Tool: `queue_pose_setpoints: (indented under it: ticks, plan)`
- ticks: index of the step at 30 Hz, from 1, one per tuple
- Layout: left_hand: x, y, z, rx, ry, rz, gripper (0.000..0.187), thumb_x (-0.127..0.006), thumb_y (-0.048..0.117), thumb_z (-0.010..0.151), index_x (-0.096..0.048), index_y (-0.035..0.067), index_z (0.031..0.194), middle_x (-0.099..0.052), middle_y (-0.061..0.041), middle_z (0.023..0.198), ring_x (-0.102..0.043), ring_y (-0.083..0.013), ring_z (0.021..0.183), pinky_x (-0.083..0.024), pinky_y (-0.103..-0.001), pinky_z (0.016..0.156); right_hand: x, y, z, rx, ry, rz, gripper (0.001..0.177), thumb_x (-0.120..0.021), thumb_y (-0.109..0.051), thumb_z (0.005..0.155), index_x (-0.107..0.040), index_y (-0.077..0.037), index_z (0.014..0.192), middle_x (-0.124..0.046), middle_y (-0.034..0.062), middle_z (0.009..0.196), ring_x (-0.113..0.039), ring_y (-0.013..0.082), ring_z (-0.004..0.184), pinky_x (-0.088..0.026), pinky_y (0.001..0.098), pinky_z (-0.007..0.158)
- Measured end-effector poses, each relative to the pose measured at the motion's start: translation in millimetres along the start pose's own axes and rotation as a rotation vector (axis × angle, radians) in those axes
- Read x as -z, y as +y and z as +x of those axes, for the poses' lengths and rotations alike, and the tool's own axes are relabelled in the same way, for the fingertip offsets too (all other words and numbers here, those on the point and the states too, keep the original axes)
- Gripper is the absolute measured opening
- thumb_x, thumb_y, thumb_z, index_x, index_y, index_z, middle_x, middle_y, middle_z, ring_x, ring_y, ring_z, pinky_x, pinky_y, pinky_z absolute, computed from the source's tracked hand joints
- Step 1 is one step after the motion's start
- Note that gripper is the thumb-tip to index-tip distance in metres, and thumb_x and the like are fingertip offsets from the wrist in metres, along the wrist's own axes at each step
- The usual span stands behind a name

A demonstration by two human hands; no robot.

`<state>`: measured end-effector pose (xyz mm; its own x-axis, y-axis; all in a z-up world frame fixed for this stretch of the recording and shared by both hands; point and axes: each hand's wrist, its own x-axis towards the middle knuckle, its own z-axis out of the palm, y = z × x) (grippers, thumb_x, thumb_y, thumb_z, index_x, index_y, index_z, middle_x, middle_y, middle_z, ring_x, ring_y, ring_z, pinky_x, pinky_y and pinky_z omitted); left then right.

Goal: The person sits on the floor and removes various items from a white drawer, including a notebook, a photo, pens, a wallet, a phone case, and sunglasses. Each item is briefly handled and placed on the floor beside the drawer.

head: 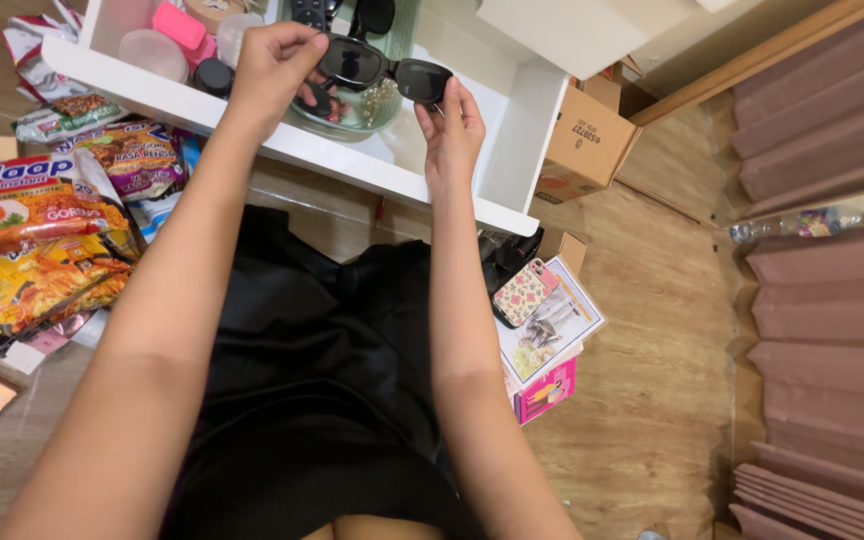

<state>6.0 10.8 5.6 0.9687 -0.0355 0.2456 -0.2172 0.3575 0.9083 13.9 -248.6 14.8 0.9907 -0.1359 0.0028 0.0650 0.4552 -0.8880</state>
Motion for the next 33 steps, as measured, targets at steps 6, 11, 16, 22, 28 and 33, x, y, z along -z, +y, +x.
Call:
queue_pose_setpoints:
  ticks: [6,11,16,22,28,33]
  plan:
    - [-39,8,-12,-0.042,-0.005,0.004,0.023,-0.072,0.010,0.106,-0.068,-0.009,0.120,-0.070,-0.007,0.100,-0.074,-0.0167,0.081,-0.060,-0.027,0.063,17,-43,-26,0.180,0.058,-0.152,0.031,-0.069,-0.022,0.099,-0.067,-0.003,0.122,-0.071,0.0064,0.102,-0.071,0.0135,0.091,-0.066,0.0329,0.074]
    - [-114,20,-39,0.009,-0.228,0.048,0.031,-0.072,0.007,0.100,-0.065,-0.004,0.127,-0.069,-0.005,0.105,-0.073,-0.0140,0.083,-0.057,-0.024,0.064,83,-95,-43,0.312,0.162,-0.193,0.026,-0.071,-0.020,0.101,-0.065,-0.003,0.121,-0.072,0.0045,0.089,-0.070,0.0122,0.078,-0.064,0.0318,0.066]
    - [-200,-18,-73,0.232,-0.435,0.052,0.023,-0.072,0.004,0.097,-0.068,-0.005,0.118,-0.075,-0.009,0.098,-0.076,-0.0155,0.085,-0.060,-0.026,0.068,163,-146,-79,0.327,0.281,-0.303,0.026,-0.071,-0.015,0.103,-0.065,0.000,0.124,-0.075,0.0035,0.100,-0.069,0.0093,0.082,-0.054,0.0239,0.063]
    - [-278,-121,-123,0.377,-0.554,-0.074,0.018,-0.070,0.001,0.095,-0.067,-0.007,0.111,-0.075,-0.011,0.095,-0.076,-0.0169,0.083,-0.060,-0.027,0.068,249,-166,-121,0.163,0.279,-0.348,0.040,-0.071,-0.009,0.098,-0.062,-0.002,0.136,-0.076,0.0075,0.106,-0.074,0.0125,0.088,-0.063,0.0285,0.071]
    - [-305,-195,-163,0.419,-0.518,0.022,0.017,-0.071,-0.002,0.092,-0.069,-0.007,0.109,-0.077,-0.013,0.093,-0.076,-0.0166,0.082,-0.062,-0.027,0.072,333,-123,-145,0.015,0.333,-0.283,0.044,-0.074,-0.001,0.096,-0.063,-0.002,0.138,-0.073,0.0065,0.098,-0.071,0.0134,0.085,-0.061,0.0281,0.073]
    - [-307,-206,-167,0.428,-0.456,0.184,0.018,-0.072,-0.002,0.090,-0.070,-0.006,0.107,-0.078,-0.014,0.092,-0.078,-0.0167,0.081,-0.062,-0.027,0.072,365,-95,-151,-0.047,0.353,-0.292,0.048,-0.074,-0.001,0.093,-0.062,-0.004,0.140,-0.068,0.0031,0.092,-0.068,0.0141,0.081,-0.060,0.0280,0.069]
